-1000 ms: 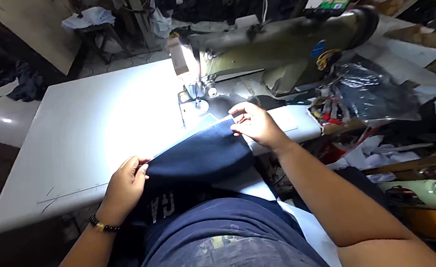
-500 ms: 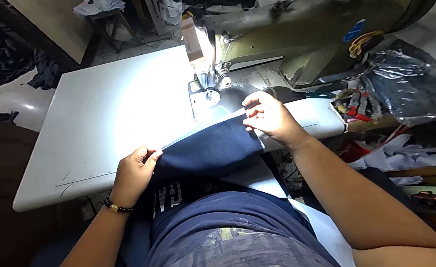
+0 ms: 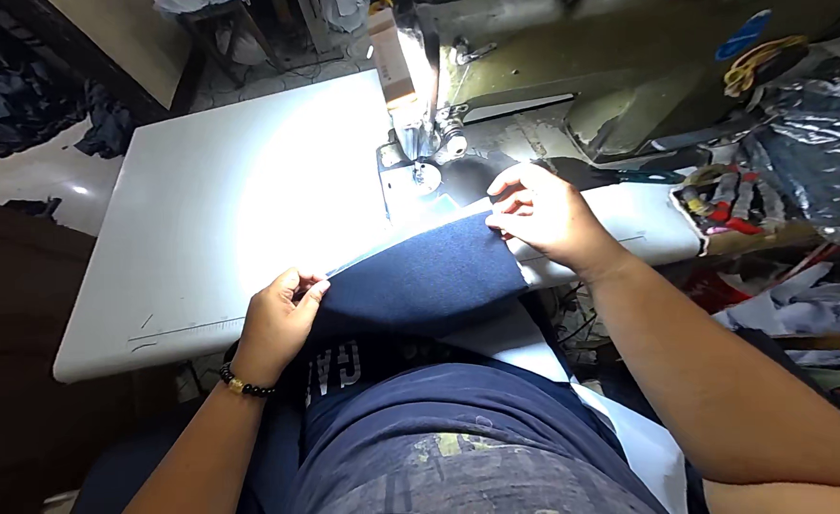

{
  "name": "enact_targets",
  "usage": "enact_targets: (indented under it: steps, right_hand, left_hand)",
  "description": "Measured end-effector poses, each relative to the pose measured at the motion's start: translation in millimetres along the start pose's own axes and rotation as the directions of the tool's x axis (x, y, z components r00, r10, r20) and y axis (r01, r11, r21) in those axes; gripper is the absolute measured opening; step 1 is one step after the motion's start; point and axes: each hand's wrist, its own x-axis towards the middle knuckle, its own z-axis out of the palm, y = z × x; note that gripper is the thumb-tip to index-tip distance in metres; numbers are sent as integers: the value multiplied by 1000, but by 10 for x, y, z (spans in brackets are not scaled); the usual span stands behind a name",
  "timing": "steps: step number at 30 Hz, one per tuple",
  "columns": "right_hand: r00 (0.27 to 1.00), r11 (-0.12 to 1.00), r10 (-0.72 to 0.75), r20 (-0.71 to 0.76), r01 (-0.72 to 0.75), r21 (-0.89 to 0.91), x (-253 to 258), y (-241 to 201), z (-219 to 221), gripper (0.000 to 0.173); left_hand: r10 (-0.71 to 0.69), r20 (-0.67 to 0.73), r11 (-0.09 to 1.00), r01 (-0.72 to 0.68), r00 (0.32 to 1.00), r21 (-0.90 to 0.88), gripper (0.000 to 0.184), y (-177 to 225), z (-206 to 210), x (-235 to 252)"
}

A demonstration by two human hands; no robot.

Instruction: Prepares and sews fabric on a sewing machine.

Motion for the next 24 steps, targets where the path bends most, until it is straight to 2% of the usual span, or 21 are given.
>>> enact_targets:
  steps: [4, 14, 16, 18, 19, 21, 23, 24]
  right_hand:
    - [1000, 1000, -15, -20, 15, -9, 6, 57, 3, 33]
    - [997, 997, -60, -52, 63, 54, -39, -5, 18, 35]
    - [992, 990, -117, -38, 119, 73, -105, -98, 108, 27]
    - [973, 967, -230, -2, 229, 114, -269, -159, 358, 11]
    - [951, 945, -303, 56, 292, 149, -396, -181, 531, 8]
    - [843, 859, -481, 239, 400, 320, -628, -258, 873, 9]
    - [718, 705, -632, 292, 376, 601, -714, -529, 1119, 8]
    - [689, 627, -672, 271, 334, 704, -712, -717, 1177, 7]
  left_hand:
    - [-15, 8, 999, 16, 1000, -32, 11, -18, -11, -1]
    - [-81, 21, 995, 82, 997, -50, 11, -13, -38, -18]
    - [-89, 18, 996, 89, 996, -12, 18, -111, -122, -87]
    - [-108, 50, 994, 106, 993, 32, 26, -324, -301, -228]
    - [-135, 93, 990, 130, 986, 55, 28, -454, -438, -316]
    - [-175, 240, 983, 157, 955, 94, 30, -662, -861, -479]
    - [-120, 388, 991, 90, 914, 95, 28, -652, -1482, -525]
    - [-60, 415, 997, 36, 908, 67, 27, -543, -1808, -522]
